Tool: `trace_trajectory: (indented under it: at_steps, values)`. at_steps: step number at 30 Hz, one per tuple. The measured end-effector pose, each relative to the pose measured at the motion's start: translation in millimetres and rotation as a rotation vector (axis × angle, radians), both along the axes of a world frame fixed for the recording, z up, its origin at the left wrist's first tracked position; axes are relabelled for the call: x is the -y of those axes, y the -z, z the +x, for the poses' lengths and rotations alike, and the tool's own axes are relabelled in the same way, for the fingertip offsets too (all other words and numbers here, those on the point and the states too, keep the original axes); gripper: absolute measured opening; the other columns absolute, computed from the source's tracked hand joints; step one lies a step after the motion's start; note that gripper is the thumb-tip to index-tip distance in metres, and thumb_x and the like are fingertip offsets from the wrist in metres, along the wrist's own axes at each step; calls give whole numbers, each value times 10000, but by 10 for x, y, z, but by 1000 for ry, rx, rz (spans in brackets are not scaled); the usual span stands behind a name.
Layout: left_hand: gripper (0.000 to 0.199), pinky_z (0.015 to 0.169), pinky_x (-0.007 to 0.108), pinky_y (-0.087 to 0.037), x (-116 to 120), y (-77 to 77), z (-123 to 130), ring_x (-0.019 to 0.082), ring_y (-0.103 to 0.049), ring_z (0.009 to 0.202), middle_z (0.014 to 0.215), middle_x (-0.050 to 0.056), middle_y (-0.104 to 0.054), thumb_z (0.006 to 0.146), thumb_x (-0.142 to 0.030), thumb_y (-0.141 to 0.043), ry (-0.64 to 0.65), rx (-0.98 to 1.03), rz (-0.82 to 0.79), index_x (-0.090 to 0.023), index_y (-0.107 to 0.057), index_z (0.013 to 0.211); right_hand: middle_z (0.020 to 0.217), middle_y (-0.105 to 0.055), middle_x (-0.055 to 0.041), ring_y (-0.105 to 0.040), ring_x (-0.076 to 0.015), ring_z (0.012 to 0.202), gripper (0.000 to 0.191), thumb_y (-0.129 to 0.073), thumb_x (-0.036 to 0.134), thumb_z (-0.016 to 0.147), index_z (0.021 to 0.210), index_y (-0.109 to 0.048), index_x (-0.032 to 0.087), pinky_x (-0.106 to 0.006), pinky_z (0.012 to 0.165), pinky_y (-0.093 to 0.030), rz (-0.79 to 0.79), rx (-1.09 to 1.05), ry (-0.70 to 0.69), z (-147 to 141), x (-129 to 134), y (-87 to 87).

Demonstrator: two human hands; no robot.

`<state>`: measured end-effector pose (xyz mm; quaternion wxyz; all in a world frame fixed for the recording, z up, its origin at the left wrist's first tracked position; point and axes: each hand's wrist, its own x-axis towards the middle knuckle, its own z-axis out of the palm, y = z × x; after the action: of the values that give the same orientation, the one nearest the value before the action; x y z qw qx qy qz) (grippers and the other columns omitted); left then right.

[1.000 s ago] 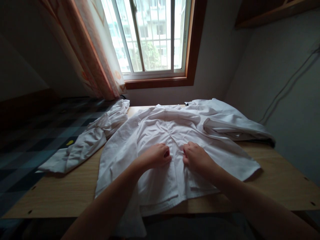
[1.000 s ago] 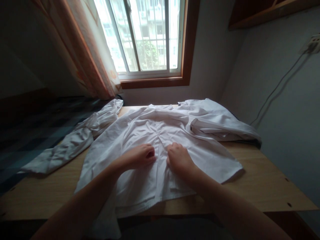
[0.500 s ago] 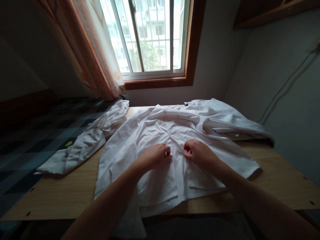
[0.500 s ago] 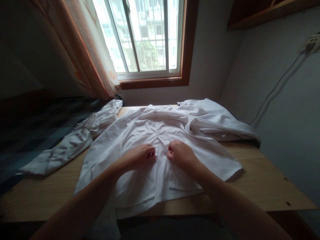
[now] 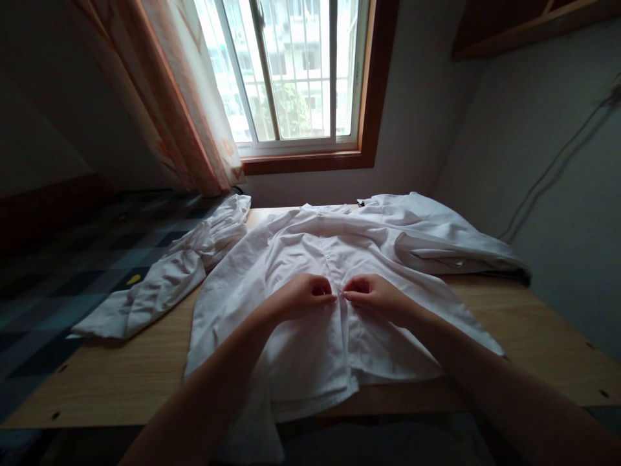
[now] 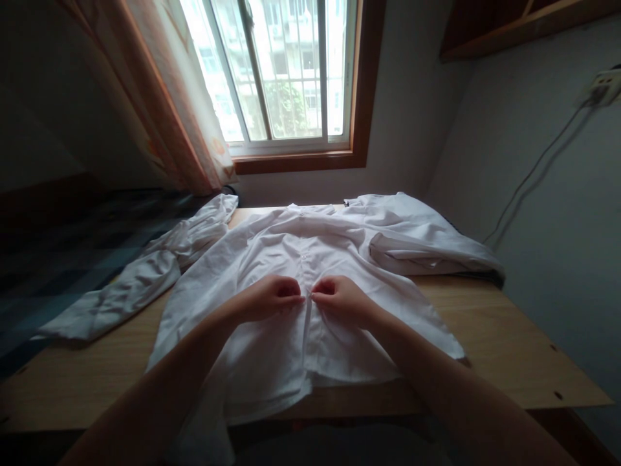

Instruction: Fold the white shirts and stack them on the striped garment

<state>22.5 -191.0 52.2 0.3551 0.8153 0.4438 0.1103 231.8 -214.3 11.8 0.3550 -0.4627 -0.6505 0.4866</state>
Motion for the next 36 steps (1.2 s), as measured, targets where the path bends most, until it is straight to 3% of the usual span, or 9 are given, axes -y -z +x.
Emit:
trace_trajectory:
  at_steps: [3,9,15,23,36]
  values:
    - [296,515,231,-395,30,-76,17,109,-515,525,599,-19,-590,812,-447,-622,-65,168,-197,-166,-623,719,674,-630,-5,-508,-126,622,221,-707,371,739,768,-714,151,-242,566,-366,-32,-37,8,12,5,-22]
    - [292,497,212,-409,59,-21,102,95,-521,508,559,-23,-560,819,-416,-641,-146,370,-298,-159,-587,692,665,-609,2,-482,-116,614,270,-729,410,744,787,-694,146,-246,576,-368,-31,-173,52,32,19,-103]
    - [283,510,225,-443,21,140,123,110,-560,529,583,-11,-590,830,-401,-646,-89,350,-343,-159,-578,700,684,-620,0,-504,-125,637,252,-716,395,759,787,-691,145,-258,610,-381,10,-159,61,33,24,-97]
    - [348,517,222,-458,28,50,90,109,-574,547,602,-8,-594,819,-479,-661,-83,350,-363,-156,-583,712,689,-622,-6,-513,-133,650,291,-721,437,771,786,-693,148,-258,611,-385,6,-148,25,24,19,-41]
    - [382,520,216,-450,19,67,88,106,-566,555,607,-9,-594,806,-516,-679,-89,314,-383,-154,-597,715,681,-641,-11,-536,-135,640,305,-742,451,754,787,-713,149,-259,610,-399,-25,-161,15,12,31,-50]
